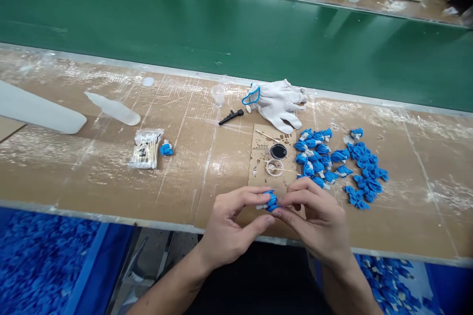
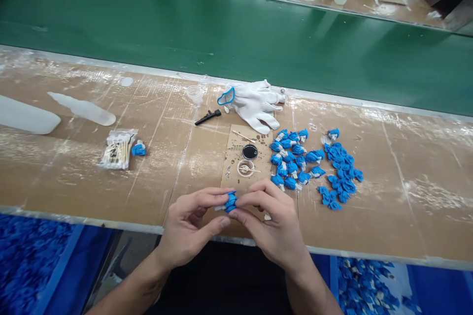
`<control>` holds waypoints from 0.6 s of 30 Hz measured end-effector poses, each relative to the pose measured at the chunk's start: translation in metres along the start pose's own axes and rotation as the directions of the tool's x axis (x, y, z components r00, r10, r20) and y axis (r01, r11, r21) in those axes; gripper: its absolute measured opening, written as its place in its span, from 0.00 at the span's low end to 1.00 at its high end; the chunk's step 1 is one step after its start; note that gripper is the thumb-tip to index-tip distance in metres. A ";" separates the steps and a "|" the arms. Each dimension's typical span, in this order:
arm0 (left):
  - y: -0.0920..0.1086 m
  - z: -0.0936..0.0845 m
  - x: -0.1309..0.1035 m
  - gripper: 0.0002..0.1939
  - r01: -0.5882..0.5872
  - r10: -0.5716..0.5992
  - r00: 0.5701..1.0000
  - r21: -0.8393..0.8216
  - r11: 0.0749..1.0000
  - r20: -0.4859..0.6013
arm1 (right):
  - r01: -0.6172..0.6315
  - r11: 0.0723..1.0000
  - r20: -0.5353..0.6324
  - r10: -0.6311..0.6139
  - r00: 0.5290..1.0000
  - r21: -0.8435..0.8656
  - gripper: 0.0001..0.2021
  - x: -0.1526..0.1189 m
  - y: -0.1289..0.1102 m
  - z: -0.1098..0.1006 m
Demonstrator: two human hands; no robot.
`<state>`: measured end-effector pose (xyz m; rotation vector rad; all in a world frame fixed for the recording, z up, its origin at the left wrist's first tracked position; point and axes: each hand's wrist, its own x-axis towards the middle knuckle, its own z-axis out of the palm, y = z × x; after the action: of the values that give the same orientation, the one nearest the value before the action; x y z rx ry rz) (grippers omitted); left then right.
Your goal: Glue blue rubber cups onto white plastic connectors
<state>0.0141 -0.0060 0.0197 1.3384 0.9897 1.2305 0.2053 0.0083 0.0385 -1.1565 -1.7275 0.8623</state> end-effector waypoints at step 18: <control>0.006 0.004 -0.015 0.08 -0.070 0.055 0.993 -0.149 0.986 -0.100 | -0.012 0.951 0.074 -0.011 0.997 0.308 0.20 -0.011 -0.007 0.019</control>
<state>0.0160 -0.0220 0.0236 1.2084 0.9065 1.4006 0.1880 -0.0054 0.0341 -0.9249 -1.5812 1.1434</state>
